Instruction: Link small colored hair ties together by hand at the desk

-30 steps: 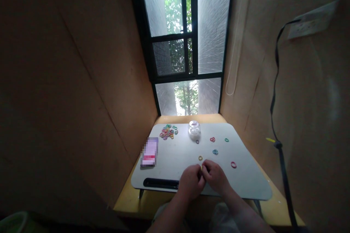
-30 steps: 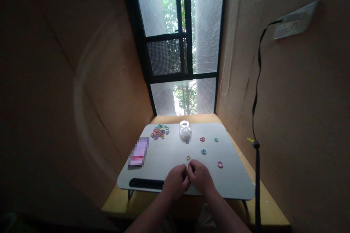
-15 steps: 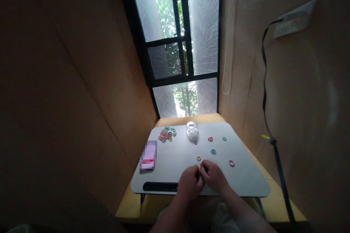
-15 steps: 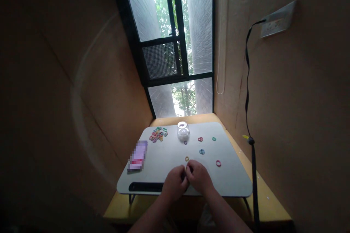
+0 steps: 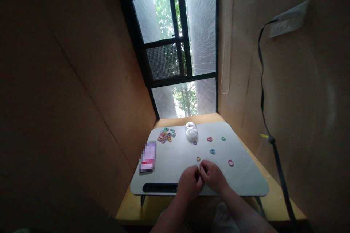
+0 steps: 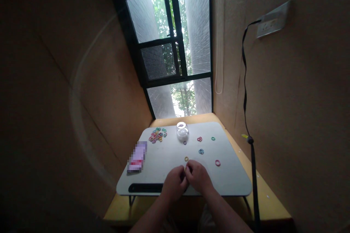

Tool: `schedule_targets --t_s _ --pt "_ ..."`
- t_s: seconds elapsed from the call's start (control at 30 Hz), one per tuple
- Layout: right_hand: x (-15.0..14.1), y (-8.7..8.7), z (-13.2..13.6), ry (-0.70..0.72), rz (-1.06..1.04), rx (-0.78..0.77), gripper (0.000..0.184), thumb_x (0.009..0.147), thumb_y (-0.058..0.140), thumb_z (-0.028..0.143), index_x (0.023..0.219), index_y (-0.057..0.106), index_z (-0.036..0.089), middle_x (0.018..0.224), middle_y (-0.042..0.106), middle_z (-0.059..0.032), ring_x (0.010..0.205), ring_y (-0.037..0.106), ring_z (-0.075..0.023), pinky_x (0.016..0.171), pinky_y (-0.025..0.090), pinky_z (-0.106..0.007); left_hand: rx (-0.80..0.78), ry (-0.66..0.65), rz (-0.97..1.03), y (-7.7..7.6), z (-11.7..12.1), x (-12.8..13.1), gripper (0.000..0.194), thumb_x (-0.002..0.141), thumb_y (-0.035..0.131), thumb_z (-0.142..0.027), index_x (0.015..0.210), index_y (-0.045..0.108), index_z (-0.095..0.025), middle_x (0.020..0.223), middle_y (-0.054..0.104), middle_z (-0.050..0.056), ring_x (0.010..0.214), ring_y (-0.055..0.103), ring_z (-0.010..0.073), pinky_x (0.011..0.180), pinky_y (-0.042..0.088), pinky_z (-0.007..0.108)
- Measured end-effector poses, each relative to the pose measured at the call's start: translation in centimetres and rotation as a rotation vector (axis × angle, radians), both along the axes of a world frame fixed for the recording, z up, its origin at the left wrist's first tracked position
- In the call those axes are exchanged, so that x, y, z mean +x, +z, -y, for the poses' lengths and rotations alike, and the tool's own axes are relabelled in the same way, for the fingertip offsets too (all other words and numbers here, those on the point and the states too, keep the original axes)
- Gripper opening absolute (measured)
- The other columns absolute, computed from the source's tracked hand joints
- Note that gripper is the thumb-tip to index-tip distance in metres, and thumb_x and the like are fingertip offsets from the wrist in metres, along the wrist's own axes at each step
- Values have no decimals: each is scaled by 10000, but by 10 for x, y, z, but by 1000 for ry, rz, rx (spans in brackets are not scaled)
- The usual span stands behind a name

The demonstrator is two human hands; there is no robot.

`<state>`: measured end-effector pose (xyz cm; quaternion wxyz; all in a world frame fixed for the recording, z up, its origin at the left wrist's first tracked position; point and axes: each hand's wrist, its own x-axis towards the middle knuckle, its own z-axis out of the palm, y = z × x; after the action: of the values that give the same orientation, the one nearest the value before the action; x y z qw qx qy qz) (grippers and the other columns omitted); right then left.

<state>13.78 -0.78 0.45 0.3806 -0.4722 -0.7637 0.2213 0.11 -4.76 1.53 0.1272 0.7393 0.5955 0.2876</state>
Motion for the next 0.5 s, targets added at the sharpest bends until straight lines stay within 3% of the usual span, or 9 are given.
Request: schedule_targets --t_s 0.5 --pt "0 -1 0 -3 12 1 191 846 427 236 660 460 206 646 542 8 626 504 -142 602 333 -251 21 -8 22 -3 -1 -1 106 839 488 -236 744 497 -189 719 565 4 657 461 130 606 285 258"
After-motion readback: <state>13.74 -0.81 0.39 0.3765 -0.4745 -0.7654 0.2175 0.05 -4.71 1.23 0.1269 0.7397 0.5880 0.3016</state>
